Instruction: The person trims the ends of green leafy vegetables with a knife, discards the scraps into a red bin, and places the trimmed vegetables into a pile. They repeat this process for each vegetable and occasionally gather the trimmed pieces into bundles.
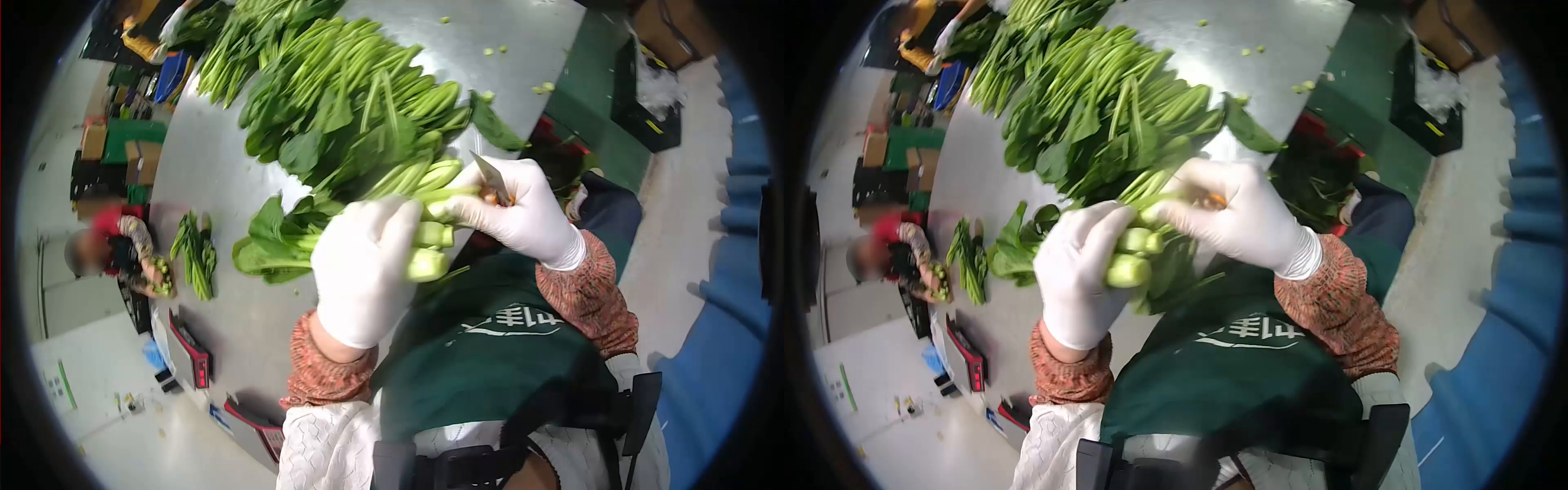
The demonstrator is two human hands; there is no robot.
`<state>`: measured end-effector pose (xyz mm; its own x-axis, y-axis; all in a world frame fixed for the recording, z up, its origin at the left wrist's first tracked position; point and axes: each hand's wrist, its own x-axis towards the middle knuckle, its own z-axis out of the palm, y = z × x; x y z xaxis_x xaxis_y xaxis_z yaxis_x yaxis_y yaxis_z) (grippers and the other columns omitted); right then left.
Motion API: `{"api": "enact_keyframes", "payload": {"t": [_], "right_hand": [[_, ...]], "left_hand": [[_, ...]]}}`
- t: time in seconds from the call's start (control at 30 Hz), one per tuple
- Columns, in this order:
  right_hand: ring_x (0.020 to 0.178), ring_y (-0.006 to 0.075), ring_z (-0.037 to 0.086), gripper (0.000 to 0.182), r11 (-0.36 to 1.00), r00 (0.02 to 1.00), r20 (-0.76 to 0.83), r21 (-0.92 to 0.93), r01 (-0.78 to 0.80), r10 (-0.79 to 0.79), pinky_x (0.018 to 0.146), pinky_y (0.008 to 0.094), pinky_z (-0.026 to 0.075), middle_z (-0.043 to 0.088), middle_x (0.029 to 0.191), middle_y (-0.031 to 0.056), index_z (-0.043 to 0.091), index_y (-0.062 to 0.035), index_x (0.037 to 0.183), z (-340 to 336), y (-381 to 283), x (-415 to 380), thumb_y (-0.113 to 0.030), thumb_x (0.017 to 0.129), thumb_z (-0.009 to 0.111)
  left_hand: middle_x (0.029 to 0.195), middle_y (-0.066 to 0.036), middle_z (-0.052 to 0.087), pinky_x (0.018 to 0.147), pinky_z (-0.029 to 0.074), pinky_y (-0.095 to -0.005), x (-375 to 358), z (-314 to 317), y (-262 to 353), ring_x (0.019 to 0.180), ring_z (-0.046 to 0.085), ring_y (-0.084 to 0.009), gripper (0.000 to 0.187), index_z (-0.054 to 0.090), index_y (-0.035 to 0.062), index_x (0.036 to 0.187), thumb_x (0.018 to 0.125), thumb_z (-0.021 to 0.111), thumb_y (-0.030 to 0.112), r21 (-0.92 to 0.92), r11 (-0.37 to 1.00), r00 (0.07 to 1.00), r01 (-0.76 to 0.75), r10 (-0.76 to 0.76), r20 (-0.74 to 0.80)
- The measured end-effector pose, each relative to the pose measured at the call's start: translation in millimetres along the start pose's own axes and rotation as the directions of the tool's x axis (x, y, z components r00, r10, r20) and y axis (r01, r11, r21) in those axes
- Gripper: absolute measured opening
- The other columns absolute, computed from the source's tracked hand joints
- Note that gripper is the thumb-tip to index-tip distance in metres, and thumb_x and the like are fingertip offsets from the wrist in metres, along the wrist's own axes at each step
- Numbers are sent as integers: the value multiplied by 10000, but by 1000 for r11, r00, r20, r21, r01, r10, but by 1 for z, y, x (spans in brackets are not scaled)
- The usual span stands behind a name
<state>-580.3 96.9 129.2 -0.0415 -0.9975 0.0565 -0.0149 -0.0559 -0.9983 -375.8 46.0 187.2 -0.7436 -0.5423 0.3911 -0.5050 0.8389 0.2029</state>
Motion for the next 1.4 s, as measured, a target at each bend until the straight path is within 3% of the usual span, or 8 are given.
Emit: {"api": "enact_keyframes", "payload": {"t": [0.2,0.43,0.6,0.77,1.03,1.1,1.2,1.4], "right_hand": [[695,44,541,182,974,992,-114,211,84,-61,615,231,460,646,791,-11,701,10,1008,-30,7,-26,-139,911,742],[679,223,691,284,815,925,-309,-580,1,-222,617,304,527,680,820,126,643,29,1096,-43,8,-59,8,821,711],[726,347,704,256,911,796,-592,-387,-141,-128,672,398,567,707,798,165,645,14,1086,-65,47,-60,-63,843,655],[642,89,637,210,959,794,-601,-166,-230,86,631,252,500,696,709,90,651,42,1114,-84,33,-72,-115,1001,568],[714,40,600,245,962,808,-567,-92,-257,161,674,221,471,667,736,30,643,44,1181,-80,45,-70,-112,1015,553],[683,34,567,251,950,811,-542,-71,-304,219,649,217,450,666,730,20,648,33,1176,-74,49,-69,-137,1019,550],[648,29,512,248,934,835,-492,-110,-341,246,618,218,425,668,727,9,653,17,1171,-67,55,-66,-150,1020,549],[711,37,593,219,937,873,-399,-81,-340,282,651,218,462,670,794,13,642,41,1154,-50,61,-56,-92,1003,558]], "left_hand": [[841,-118,660,707,524,-360,26,30,26,775,651,-302,331,680,45,1003,690,787,28,-272,959,995,75,-53,86],[865,-133,671,697,525,-358,53,47,48,760,658,-316,308,680,47,989,700,780,13,-317,944,994,95,-75,73],[886,-83,703,724,526,-305,59,51,63,778,678,-201,283,679,20,976,724,802,-11,-496,864,994,85,-37,105],[938,-62,671,803,533,-316,60,35,44,832,632,-159,320,625,10,1099,802,721,-58,-825,433,919,363,-315,238],[1182,-71,669,1038,429,-473,19,-14,-99,1058,611,-253,347,585,54,1259,918,636,100,-795,-510,746,-329,-656,112],[1221,-79,678,1087,391,-503,-7,-10,-131,1107,613,-263,350,620,69,1253,912,657,138,-827,-410,630,-385,-771,89],[1261,-103,663,1101,421,-455,-39,0,-143,1189,596,-251,376,621,54,1266,896,650,115,-799,-524,790,-296,-605,104],[1254,-110,661,1090,456,-446,-61,11,-160,1170,611,-256,400,624,35,1251,852,654,38,-751,-481,506,-452,-832,229]]}}
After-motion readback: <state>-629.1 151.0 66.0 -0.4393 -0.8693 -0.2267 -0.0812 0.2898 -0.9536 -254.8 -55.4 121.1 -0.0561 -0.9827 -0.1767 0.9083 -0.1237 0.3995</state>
